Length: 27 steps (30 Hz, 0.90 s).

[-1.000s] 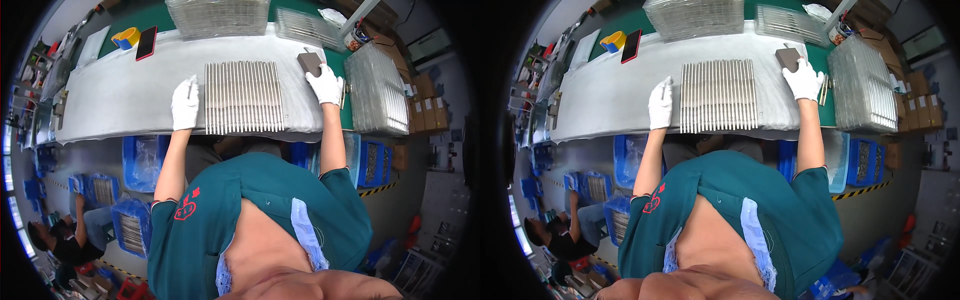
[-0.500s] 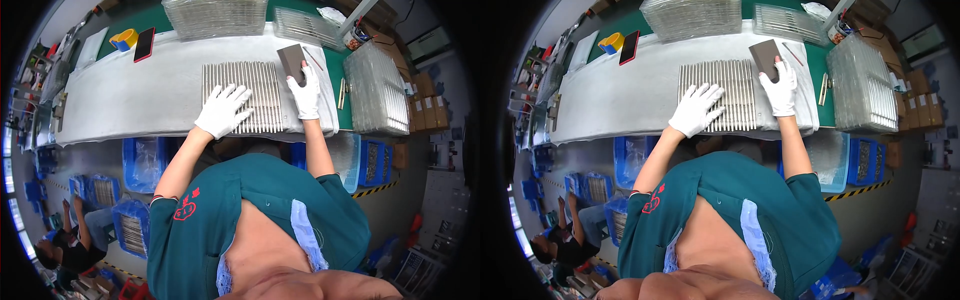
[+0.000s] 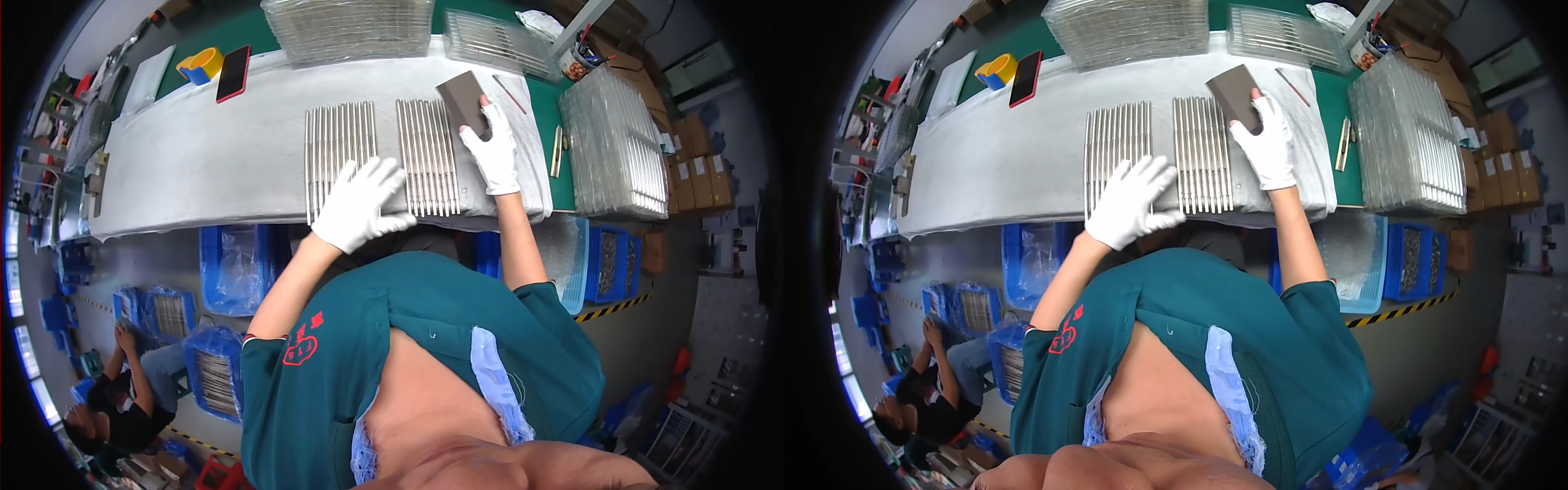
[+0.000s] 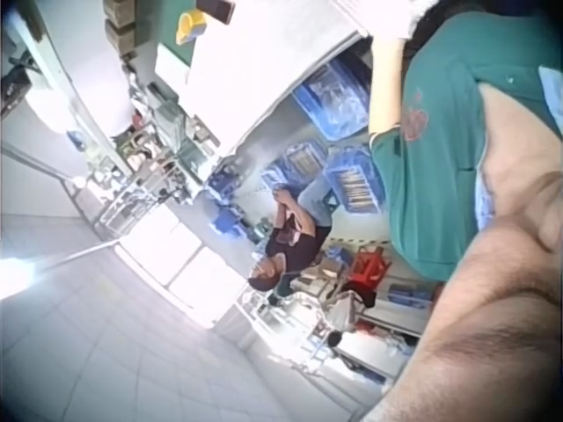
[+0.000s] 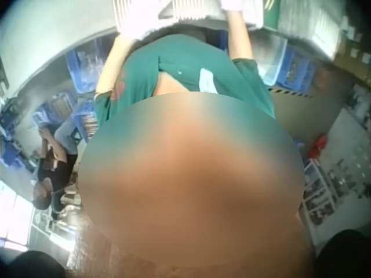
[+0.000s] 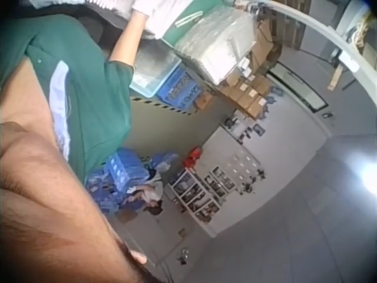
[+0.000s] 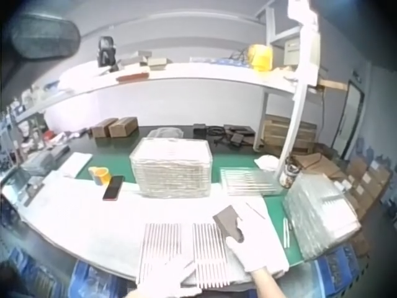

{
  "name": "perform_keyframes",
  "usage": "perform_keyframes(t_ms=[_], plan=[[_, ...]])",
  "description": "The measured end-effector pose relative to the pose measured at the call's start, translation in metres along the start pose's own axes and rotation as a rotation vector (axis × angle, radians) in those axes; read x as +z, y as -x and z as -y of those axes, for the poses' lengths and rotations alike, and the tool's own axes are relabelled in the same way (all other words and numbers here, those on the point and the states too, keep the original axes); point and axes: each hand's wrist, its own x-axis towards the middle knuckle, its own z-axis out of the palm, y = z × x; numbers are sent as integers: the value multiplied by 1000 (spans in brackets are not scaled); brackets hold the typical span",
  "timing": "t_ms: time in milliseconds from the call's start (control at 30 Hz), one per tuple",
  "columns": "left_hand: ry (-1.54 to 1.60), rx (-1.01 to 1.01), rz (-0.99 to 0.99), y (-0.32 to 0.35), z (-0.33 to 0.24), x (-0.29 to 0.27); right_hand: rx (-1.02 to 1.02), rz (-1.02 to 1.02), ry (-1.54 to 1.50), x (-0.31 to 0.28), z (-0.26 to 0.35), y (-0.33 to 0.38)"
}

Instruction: Sanding and organizing thin metal rods on a workbench in a factory setting.

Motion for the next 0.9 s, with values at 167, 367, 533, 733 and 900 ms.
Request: perform_keyframes(t_ms=[167,367,533,733,900], plan=[[-5,49,-87,-7,-23,18,-132,316,154,-15,34,-14],[-95,4,-65,-8,-27,23,-212,339,424,-13,31,-3],[24,84,-172,-4,-23,24,-153,430,393,-19,31,-15],[187,89,-339,-6,-24,21,-389,634,293,-9,34,-53],[175,73,-305,-8,-23,17,-480,693,293,20,44,-61]])
